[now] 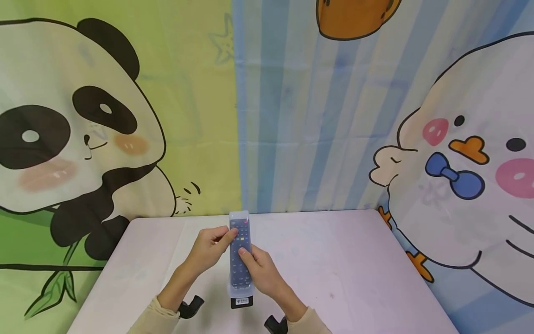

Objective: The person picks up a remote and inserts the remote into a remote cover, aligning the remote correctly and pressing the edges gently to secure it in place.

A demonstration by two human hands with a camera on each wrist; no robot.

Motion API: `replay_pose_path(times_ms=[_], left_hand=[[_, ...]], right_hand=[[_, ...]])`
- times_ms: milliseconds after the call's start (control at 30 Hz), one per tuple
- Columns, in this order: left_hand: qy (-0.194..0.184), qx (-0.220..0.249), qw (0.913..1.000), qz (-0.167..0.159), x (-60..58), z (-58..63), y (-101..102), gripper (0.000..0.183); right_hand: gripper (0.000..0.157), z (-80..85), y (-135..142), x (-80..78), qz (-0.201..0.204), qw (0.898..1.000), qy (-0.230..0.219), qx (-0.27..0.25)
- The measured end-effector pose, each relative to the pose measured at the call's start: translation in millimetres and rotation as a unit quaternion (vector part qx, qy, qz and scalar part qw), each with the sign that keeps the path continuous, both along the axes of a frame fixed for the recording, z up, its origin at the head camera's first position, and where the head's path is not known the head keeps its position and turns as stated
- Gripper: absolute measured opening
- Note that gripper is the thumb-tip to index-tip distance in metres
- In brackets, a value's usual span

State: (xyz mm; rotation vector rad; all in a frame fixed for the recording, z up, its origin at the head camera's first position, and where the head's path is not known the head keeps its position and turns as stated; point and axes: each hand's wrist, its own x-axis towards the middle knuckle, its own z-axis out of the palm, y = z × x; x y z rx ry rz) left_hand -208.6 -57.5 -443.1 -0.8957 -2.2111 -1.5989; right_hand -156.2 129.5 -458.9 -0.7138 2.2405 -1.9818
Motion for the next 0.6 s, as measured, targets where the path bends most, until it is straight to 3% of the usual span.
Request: replay_pose_path(times_ms=[200, 367, 500, 600], left_hand=[[-0.022, 0.039, 0.9982, -0.039, 1.3, -2.3, -0.3, 0.03], [-0.075, 0.051, 0.9953, -0.034, 6.3, -7.7, 2.0, 0.031], [-0.075, 0.032, 0.9966, -0.012, 5.2, -9.8, 4.4, 0.032], [-0.074, 0.041, 0.9964, -0.012, 2.5, -7.5, 5.3, 0.03]], right_hand=[[0.032, -4.1, -0.5, -1.4, 0.025, 0.999, 0.027, -0.019], [0.03, -7.4, -0.4, -1.2, 0.029, 0.999, 0.037, -0.022], [0.028, -8.2, 0.4, 0.4, 0.022, 0.999, 0.043, -0.014], [0.028, -7.1, -0.5, 0.0, 0.02, 0.998, 0.052, -0.009]])
